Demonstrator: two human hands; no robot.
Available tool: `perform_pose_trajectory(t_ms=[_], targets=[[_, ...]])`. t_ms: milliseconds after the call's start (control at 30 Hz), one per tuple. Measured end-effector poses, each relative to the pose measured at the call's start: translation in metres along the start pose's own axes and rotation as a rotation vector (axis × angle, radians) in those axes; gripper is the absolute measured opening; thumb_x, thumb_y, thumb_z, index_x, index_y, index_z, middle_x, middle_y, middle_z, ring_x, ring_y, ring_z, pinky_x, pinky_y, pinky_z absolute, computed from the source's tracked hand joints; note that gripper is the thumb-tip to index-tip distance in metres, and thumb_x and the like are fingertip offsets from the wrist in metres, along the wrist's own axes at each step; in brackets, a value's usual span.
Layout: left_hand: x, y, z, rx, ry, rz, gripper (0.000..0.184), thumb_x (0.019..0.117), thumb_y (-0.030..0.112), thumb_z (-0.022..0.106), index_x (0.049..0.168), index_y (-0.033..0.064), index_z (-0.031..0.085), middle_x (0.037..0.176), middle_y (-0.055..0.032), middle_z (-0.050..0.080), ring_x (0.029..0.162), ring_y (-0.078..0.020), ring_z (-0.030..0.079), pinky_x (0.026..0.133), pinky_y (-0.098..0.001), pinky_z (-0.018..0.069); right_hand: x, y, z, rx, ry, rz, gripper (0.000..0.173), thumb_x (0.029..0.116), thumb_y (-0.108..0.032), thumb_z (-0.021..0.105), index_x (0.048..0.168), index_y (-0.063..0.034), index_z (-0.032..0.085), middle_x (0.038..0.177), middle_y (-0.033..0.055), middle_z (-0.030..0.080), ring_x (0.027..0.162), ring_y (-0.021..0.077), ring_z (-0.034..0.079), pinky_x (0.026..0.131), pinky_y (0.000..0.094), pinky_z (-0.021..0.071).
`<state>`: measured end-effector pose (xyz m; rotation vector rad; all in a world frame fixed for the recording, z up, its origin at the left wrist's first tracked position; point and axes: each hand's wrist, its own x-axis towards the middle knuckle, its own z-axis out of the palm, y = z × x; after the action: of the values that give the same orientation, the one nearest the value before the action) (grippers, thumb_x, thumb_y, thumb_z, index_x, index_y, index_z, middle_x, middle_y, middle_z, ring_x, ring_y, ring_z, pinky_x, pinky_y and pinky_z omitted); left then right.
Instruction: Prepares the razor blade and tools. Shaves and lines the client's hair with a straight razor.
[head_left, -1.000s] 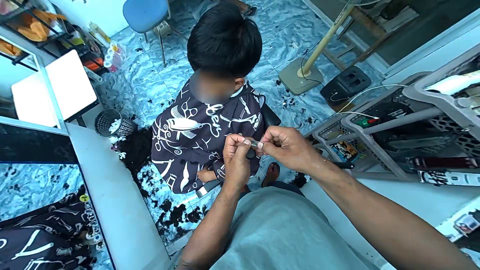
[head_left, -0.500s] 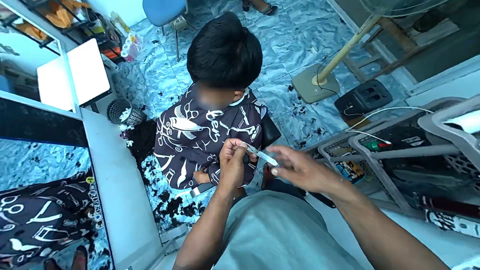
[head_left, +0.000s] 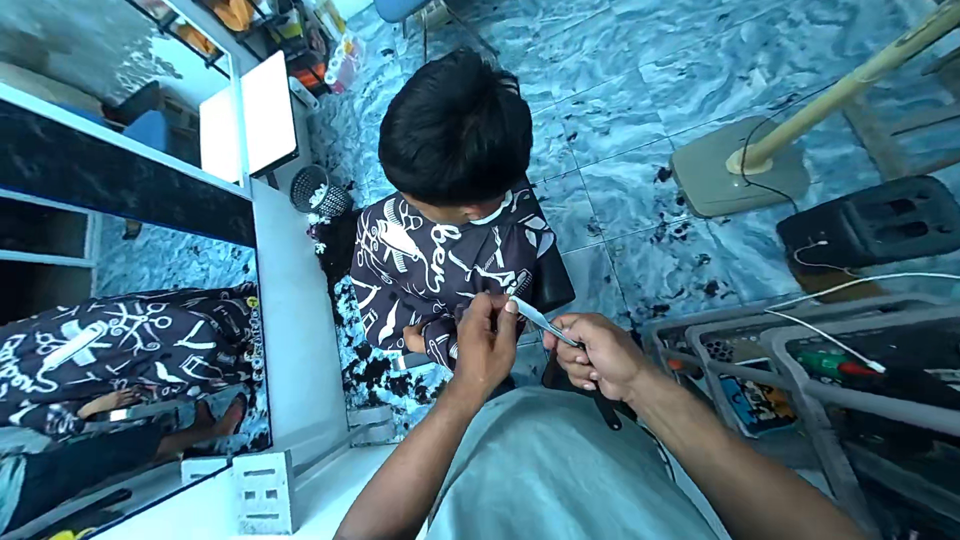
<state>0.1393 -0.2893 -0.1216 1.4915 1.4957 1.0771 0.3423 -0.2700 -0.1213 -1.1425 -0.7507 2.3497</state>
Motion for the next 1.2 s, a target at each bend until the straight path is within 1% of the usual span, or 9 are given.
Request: perform_pose_trajectory(t_ms=[200, 333, 400, 533, 667, 767, 867, 1000, 1200], targets=[[0.069, 0.040, -0.095, 0.576, 0.095, 0.288, 0.052, 0.0959, 0.032, 0.071, 0.133, -0.0024, 0.060, 0.123, -0.0222, 0.066, 0.114, -0.0310, 0.064, 0.099, -0.0482, 0.0531, -0.015, 0.025, -0.047, 0.009, 0.308, -0.146, 0.035, 0.0985, -0.019, 0.032, 0.102, -0.0106, 0.066, 0.052, -0.0086, 0.043, 0.037, 0.0030, 0.037, 0.035, 0.0206, 0.0364], [0.178, 0.056, -0.149, 0.916, -0.209, 0.393, 0.084, 0.0877, 0.061, 0.071, 0.160, 0.0327, 0.038, 0.167, -0.0240, 0.023, 0.149, -0.0500, 0.030, 0.113, -0.0646, 0.0380, -0.011, 0.009, -0.046, -0.050, 0.441, -0.476, 0.032, 0.1085, -0.019, 0.031, 0.127, -0.0106, 0.056, 0.077, -0.0039, 0.063, 0.060, 0.0106, 0.062, 0.056, 0.0297, 0.0583], [0.211, 0.060, -0.158, 0.943, -0.387, 0.393, 0.085, 0.0877, 0.060, 0.071, 0.161, 0.0392, 0.034, 0.169, -0.0232, 0.018, 0.150, -0.0488, 0.030, 0.113, -0.0641, 0.0374, -0.003, -0.003, -0.029, -0.033, 0.446, -0.622, 0.025, 0.1091, -0.020, 0.037, 0.132, -0.0166, 0.047, 0.090, -0.0009, 0.067, 0.071, 0.0170, 0.071, 0.064, 0.0367, 0.0648], [0.248, 0.060, -0.167, 0.848, -0.533, 0.449, 0.086, 0.0850, 0.064, 0.071, 0.160, 0.0392, 0.037, 0.165, -0.0211, 0.031, 0.146, -0.0408, 0.040, 0.115, -0.0614, 0.0366, 0.026, -0.019, 0.007, -0.194, 0.517, -0.813, 0.029, 0.1066, -0.022, 0.047, 0.135, -0.0213, 0.043, 0.099, -0.0035, 0.068, 0.074, 0.0124, 0.068, 0.063, 0.0299, 0.0601], [0.280, 0.057, -0.168, 0.807, -0.610, 0.455, 0.082, 0.0866, 0.065, 0.069, 0.158, 0.0342, 0.042, 0.154, -0.0086, 0.052, 0.141, -0.0266, 0.050, 0.117, -0.0543, 0.0389, 0.056, -0.046, 0.043, -0.696, 0.565, -0.977, 0.031, 0.1063, -0.016, 0.050, 0.134, -0.0033, 0.042, 0.111, 0.0043, 0.070, 0.086, 0.0110, 0.069, 0.075, 0.0309, 0.0598], [0.291, 0.055, -0.168, 0.811, -0.585, 0.356, 0.072, 0.0818, 0.071, 0.071, 0.132, 0.0187, 0.066, 0.123, -0.0079, 0.070, 0.118, -0.0216, 0.065, 0.104, -0.0535, 0.0488, 0.081, -0.078, 0.068, -0.994, 0.622, -1.044, 0.028, 0.1064, -0.019, 0.052, 0.125, 0.0027, 0.054, 0.109, 0.0110, 0.073, 0.087, 0.0141, 0.071, 0.077, 0.0348, 0.0607], [0.303, 0.049, -0.173, 0.773, -0.627, 0.265, 0.067, 0.0791, 0.068, 0.075, 0.119, 0.0144, 0.071, 0.109, -0.0049, 0.071, 0.105, -0.0143, 0.067, 0.097, -0.0425, 0.0527, 0.106, -0.110, 0.082, -1.258, 0.703, -1.058, 0.029, 0.1064, -0.024, 0.053, 0.120, -0.0004, 0.063, 0.107, 0.0141, 0.071, 0.091, 0.0179, 0.070, 0.082, 0.0367, 0.0584], [0.316, 0.041, -0.185, 0.644, -0.741, 0.281, 0.048, 0.0851, 0.047, 0.080, 0.115, 0.0095, 0.071, 0.102, -0.0024, 0.071, 0.095, -0.0062, 0.065, 0.090, -0.0293, 0.0520, 0.125, -0.145, 0.094, -1.547, 0.689, -1.038, 0.028, 0.1055, -0.026, 0.053, 0.114, -0.0028, 0.068, 0.135, 0.0196, 0.062, 0.122, 0.0282, 0.063, 0.101, 0.0410, 0.0521], [0.332, 0.028, -0.184, 0.549, -0.791, 0.286, 0.035, 0.0858, 0.038, 0.081, 0.108, 0.0123, 0.072, 0.094, 0.0030, 0.070, 0.085, 0.0006, 0.064, 0.079, -0.0200, 0.0523, 0.140, -0.160, 0.112, -1.645, 0.782, -0.887, 0.029, 0.1027, -0.029, 0.054, 0.109, -0.0048, 0.068, 0.140, 0.0222, 0.055, 0.114, 0.0346, 0.064, 0.089, 0.0479, 0.0552]])
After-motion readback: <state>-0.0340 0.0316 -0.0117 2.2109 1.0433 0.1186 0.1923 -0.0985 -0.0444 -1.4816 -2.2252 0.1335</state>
